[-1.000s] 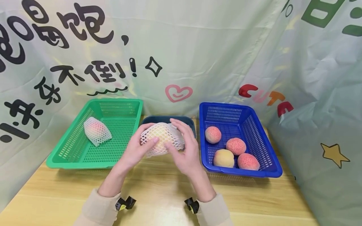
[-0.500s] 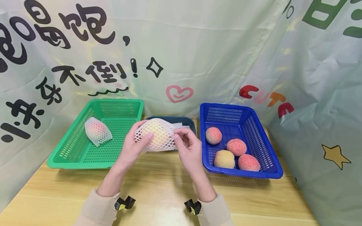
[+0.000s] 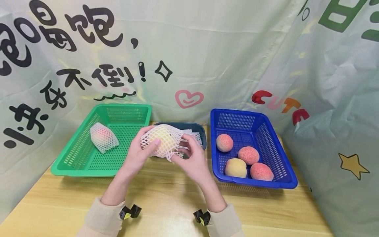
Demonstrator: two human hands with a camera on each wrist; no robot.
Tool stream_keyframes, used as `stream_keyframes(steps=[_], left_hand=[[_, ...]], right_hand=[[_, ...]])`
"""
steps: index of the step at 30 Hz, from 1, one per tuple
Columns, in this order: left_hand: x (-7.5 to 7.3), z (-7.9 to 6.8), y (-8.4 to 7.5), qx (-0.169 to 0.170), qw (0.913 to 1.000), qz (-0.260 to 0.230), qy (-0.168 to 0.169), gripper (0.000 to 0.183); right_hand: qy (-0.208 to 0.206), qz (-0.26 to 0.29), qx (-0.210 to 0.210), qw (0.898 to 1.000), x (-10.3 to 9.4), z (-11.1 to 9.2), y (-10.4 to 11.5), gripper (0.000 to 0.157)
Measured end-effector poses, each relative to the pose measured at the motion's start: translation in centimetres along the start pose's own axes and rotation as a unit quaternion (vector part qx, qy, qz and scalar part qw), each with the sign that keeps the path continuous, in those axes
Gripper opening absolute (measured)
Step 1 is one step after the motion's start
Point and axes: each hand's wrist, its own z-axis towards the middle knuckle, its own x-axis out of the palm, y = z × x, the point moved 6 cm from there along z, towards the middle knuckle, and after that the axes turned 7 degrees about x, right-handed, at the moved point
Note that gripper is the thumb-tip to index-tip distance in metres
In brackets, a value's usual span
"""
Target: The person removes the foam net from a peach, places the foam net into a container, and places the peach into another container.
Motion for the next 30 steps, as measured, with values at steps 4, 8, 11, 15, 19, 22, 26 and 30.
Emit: stream_keyframes(steps=[4, 8, 11, 15, 19, 22, 26, 30], left_hand=[[0.6, -0.2, 0.2, -0.003, 0.9997, 0.009, 0.024, 0.053], [1.3, -0.4, 0.4, -0.015, 0.9985, 0.027, 0.046, 0.055], [1.6, -0.6, 0.6, -0.024, 0.997, 0.046, 0.058, 0.055], [1.8, -0.7, 0.8, -0.023, 0.9951, 0.069, 0.066, 0.056], [1.9, -0.6, 0.8, -0.017, 0.9955, 0.063, 0.069, 0.056], [1.9, -0.6, 0.8, -0.019, 0.9962, 0.048, 0.071, 0.055], [1.8, -0.6, 0.8, -0.028, 0.9963, 0.035, 0.073, 0.054], [1.7, -0.6, 0.8, -0.041, 0.9963, 0.02, 0.072, 0.052]], right_hand=[[0.016, -0.031, 0.003, 0.999, 0.0, 0.0, 0.0, 0.075], [0.023, -0.053, 0.013, 0.998, 0.0, -0.1, -0.2, 0.078], [0.022, -0.065, 0.017, 0.997, -0.1, -0.1, -0.3, 0.075], [0.019, -0.072, 0.013, 0.997, -0.1, -0.2, -0.3, 0.07], [0.01, -0.077, 0.001, 0.997, -0.3, -0.2, -0.2, 0.068], [0.002, -0.083, -0.006, 0.997, -0.4, -0.2, -0.1, 0.067], [-0.006, -0.081, -0.011, 0.997, -0.6, -0.2, 0.0, 0.067], [-0.012, -0.076, -0.015, 0.997, -0.9, -0.1, 0.0, 0.068]])
